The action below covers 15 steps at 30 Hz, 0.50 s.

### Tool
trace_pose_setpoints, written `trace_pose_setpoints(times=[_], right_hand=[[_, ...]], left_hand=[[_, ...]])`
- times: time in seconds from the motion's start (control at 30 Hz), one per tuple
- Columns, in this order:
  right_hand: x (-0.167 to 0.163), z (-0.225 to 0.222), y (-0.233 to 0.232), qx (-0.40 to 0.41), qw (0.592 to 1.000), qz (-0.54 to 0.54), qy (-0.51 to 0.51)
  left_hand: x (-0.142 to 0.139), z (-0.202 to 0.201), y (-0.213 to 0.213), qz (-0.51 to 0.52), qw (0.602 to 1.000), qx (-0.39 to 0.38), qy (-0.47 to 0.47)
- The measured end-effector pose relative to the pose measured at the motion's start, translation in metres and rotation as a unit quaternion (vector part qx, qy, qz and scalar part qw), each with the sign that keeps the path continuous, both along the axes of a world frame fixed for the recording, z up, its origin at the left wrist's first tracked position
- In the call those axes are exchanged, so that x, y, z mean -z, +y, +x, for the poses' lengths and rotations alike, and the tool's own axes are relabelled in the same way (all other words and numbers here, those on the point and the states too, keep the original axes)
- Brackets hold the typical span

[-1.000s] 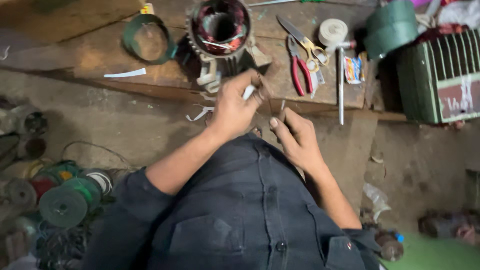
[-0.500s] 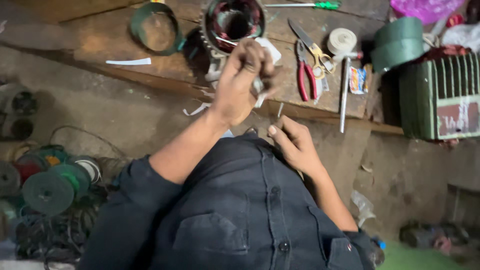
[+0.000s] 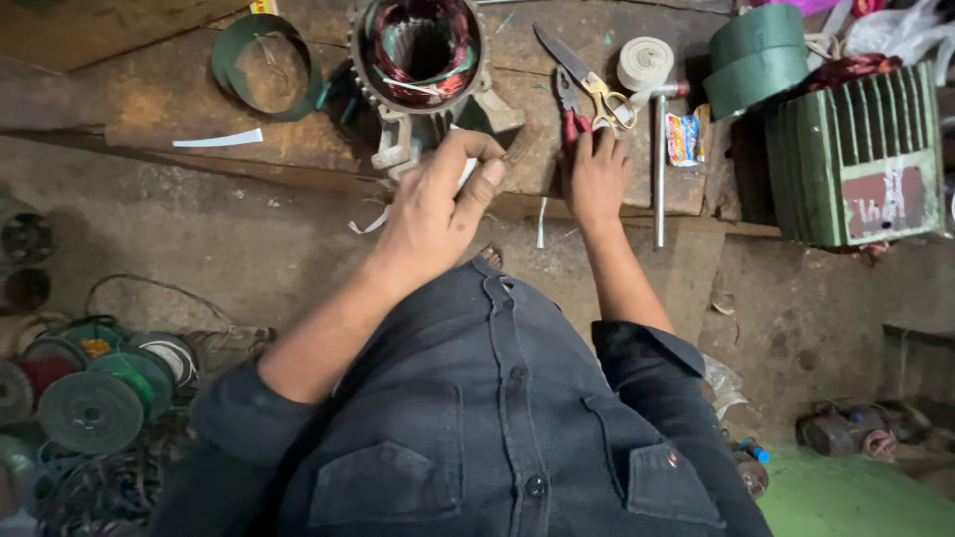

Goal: The person works on an electric motor stator on a workbench, hammering around the copper winding with a mallet, cutting and trimming wire ends with pliers, tucking wires into the slots, and folding white insulation paper around the winding. They handle the stator, turning it to reach different sides while securing the coil.

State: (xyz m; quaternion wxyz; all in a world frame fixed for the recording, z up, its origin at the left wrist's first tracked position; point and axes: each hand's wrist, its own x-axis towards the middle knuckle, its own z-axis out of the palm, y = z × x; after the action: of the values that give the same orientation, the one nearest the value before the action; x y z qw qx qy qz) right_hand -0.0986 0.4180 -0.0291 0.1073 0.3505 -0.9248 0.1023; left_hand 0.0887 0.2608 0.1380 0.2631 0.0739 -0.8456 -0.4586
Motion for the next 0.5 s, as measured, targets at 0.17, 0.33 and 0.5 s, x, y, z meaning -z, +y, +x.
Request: trace_pose_setpoints(times=[0.17, 0.33, 0.5], right_hand=[[-0.001, -0.016, 0.009, 0.010, 0.996, -0.080, -0.027], [-0.044, 0.024, 0.053, 0.035, 0.809, -0.379, -0.447], [-0.076, 0.068, 0.082, -0.128, 0.568, -0.451, -0.677]], left_hand=[[-0.007, -0.001, -0.001, 0.033, 0.999, 0.003, -0.025], [-0.011, 0.001, -0.007, 0.044, 0.999, 0.021, -0.021], [-0.010, -0.006, -0.003, 0.050, 0.996, 0.044, -0.051]])
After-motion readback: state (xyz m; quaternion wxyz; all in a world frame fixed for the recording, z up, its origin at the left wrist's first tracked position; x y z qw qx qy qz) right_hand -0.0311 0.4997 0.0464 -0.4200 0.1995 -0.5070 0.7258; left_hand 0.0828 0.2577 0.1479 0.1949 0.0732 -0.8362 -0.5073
